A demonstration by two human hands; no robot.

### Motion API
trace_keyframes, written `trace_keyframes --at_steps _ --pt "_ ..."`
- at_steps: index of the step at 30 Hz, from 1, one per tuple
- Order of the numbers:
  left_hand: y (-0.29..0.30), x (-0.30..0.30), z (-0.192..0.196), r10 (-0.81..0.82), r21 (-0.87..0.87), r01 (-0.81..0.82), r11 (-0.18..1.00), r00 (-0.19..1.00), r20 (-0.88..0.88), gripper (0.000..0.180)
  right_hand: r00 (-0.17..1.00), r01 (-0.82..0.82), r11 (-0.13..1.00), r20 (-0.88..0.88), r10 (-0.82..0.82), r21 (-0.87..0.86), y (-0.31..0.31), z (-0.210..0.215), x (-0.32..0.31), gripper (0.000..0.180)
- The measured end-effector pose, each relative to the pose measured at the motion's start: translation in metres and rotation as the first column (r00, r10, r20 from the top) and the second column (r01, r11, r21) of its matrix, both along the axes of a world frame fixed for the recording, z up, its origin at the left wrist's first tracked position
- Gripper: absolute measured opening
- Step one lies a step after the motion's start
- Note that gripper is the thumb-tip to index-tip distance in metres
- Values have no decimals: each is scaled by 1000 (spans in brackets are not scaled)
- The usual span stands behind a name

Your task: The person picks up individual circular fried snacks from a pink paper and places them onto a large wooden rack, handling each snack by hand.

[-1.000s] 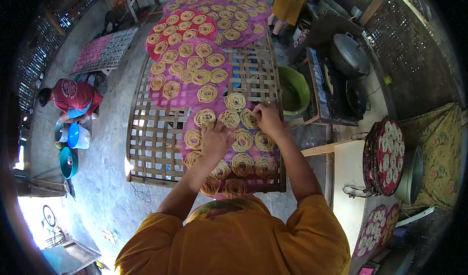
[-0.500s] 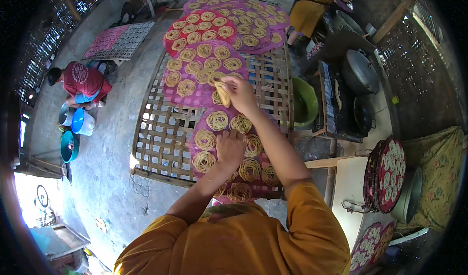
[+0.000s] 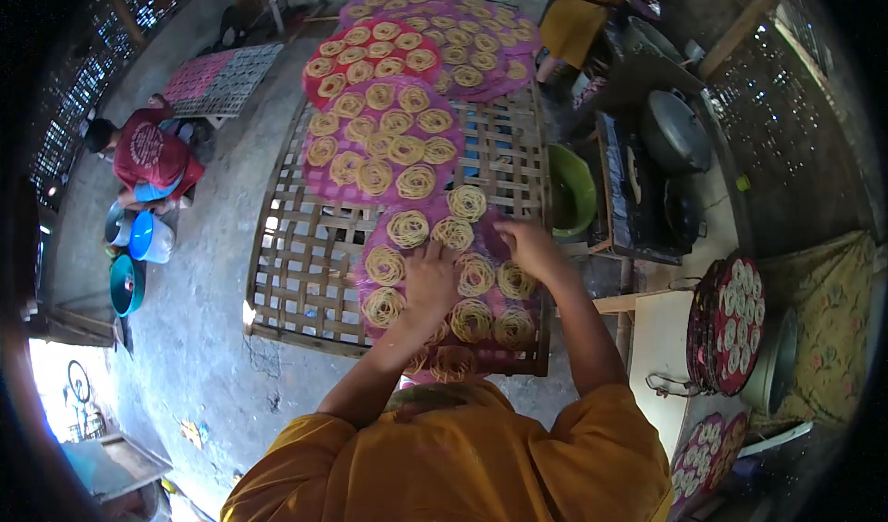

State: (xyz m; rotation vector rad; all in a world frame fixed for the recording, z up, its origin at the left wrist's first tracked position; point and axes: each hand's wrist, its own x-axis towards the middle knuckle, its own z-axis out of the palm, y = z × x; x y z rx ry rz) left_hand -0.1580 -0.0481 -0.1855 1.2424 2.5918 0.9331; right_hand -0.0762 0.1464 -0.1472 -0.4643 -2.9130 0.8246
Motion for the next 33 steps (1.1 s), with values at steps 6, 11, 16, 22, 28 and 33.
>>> trace_keyframes --at_steps 6,11,16,22,28,33 --pt "3 -1 -1 -1 -168 -33 985 980 -199 19 990 -64 964 -107 95 258 -10 -20 66 31" --pt "10 5 3 -67 -193 57 979 997 -44 34 995 93 993 27 -91 -74 -15 -2 70 16" --pt "15 7 -14 -77 -109 99 989 980 185 49 1000 -18 916 -9 16 -401 -21 34 93 8" --pt "9 13 17 -241 415 -15 910 795 557 55 959 21 845 -228 -168 -535 5 76 33 17" --pt "-18 -37 66 -387 562 -214 799 531 754 52 856 -18 899 -472 -213 -437 56 15 -122 27" --pt "-48 -144 26 7 498 -372 783 806 591 48 855 144 692 -263 -446 -707 44 -26 -206 29"
